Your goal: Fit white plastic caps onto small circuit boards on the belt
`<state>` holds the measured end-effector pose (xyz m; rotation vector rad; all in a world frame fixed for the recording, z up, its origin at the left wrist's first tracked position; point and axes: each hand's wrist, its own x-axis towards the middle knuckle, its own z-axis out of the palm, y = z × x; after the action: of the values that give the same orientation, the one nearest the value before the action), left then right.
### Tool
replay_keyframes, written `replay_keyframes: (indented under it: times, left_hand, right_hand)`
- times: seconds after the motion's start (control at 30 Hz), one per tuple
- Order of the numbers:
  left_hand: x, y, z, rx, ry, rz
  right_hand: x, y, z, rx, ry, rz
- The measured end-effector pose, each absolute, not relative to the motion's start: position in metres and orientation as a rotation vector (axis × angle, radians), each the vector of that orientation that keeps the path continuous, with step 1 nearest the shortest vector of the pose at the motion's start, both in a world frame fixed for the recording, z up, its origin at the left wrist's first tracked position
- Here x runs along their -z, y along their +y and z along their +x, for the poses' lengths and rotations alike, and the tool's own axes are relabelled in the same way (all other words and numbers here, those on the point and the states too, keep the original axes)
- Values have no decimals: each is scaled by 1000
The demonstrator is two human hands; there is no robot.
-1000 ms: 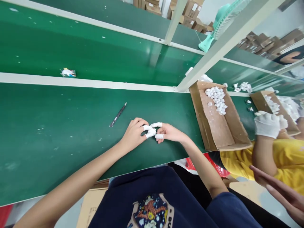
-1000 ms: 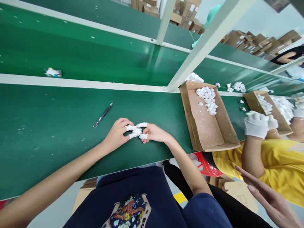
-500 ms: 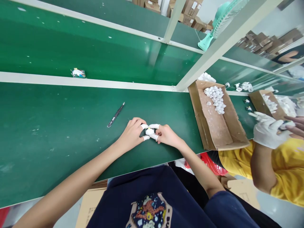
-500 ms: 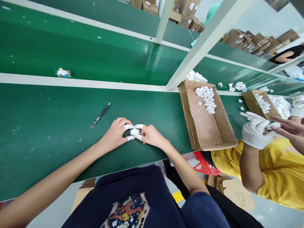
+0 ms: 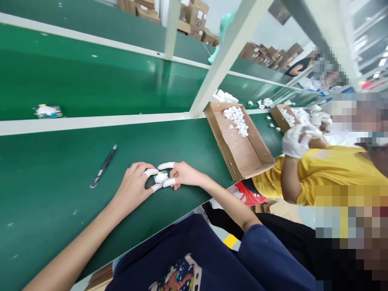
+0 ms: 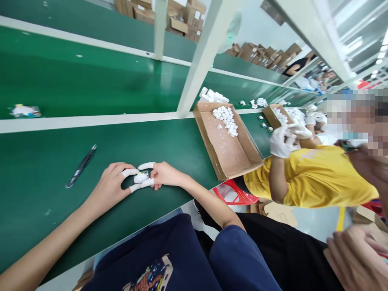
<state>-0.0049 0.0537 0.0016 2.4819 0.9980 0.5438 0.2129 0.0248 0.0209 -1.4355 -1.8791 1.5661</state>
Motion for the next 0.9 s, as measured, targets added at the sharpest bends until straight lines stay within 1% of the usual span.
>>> replay_keyframes:
  times: [0.2,0.33,0.4,0.5,0.7,0.77,0.83,0.9]
  left_hand:
    - [2,63,-8,-536,979,2543]
    - [6,62,-6,-709,943,2490]
    - [6,61,-4,-775,923,2451]
    - [6,62,-4,-763,925,2443]
    - [7,73,-11,-527,996,2570]
    - [9,78,-11,-552,992,2583]
    - [14,84,-11,-582,1002,2581]
    - [24,91,-13,-534,990,2594]
  right_hand:
    - [-14,18,206,-1089,-2094,-1626]
    - [-6,14,202,-866,-2168,-1639]
    - [-5,13,202,-806,-2213,-1615]
    - [-6,13,202,-783,-2267,-1607]
    - [-12,23,204,-750,-2376,-1556]
    - [-14,28,207,-803,-2352,-1535]
    - [-14,31,210,-932,-2293,-1496]
    - [-13,34,213,-1002,-2219,-1479]
